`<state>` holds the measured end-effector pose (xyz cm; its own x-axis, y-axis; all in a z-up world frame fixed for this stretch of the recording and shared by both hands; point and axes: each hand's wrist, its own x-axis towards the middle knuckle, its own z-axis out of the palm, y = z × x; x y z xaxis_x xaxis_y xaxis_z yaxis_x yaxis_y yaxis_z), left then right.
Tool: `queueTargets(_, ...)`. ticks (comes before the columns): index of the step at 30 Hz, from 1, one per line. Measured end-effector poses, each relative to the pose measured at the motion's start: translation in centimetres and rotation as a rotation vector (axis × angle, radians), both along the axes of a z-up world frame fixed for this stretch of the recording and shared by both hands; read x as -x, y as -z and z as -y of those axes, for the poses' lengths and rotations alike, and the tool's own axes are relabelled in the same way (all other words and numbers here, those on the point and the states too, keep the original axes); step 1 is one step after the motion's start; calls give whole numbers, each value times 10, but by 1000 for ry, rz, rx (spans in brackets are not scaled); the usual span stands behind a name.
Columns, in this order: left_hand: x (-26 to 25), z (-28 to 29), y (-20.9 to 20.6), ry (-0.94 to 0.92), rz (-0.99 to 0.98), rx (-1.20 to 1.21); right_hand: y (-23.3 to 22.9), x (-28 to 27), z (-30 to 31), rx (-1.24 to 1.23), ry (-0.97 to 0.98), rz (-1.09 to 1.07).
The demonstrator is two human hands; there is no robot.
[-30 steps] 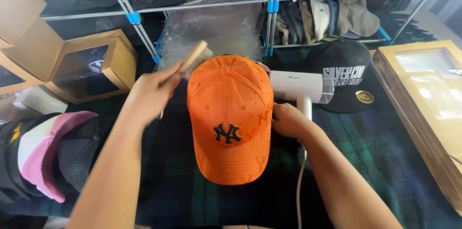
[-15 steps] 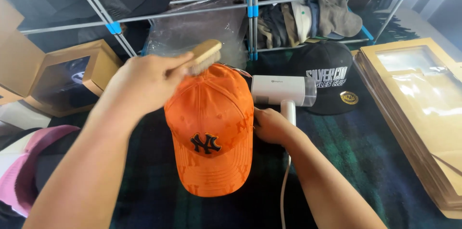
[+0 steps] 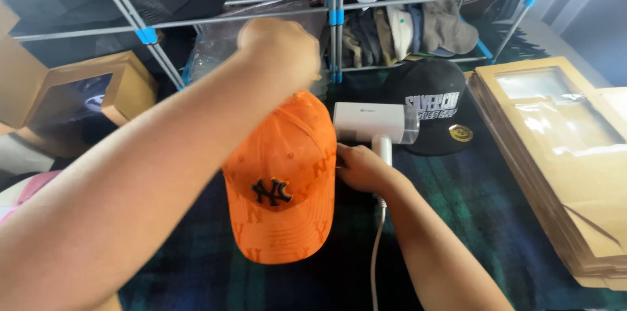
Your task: Cleaning and shaping baseball caps using a brush and a handheld steamer on a wooden head form.
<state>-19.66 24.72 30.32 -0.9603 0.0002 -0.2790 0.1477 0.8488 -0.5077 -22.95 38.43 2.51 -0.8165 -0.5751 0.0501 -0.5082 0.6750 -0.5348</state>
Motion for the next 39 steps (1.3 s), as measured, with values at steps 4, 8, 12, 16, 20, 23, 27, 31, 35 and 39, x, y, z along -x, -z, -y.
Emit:
queueTargets(4,16,51,-6,-153,-1,-104,-21,-11,2,-65,18,57)
queueTargets(8,7,99,-5,-275,96,-328,-34,-16,2,-70,33,182)
queueTargets(12,-7,152,27,-387,94,-425,-38,-16,3,-91,32,213)
queueTargets(16,-62,185,54,-495,75,-625,-43,-12,-13,-33,29,222)
queueTargets(20,-126,207,74,-766,-19,-838,-85,-19,-58,109,409,359)
queueTargets(23,-162,262,114,-885,82,-995,-99,-23,-69,7,581,531)
queueTargets(27,-175,264,117,-480,-175,-1492,-69,-12,-43,-232,619,573)
queueTargets(31,-94,247,152,-676,-411,-1814,-23,13,-35,-380,555,285)
queueTargets(35,-21,251,235,-644,-462,-1733,-23,6,-45,637,630,543)
queueTargets(39,-9,230,259,-599,-408,-1089,-44,8,-76,898,557,367)
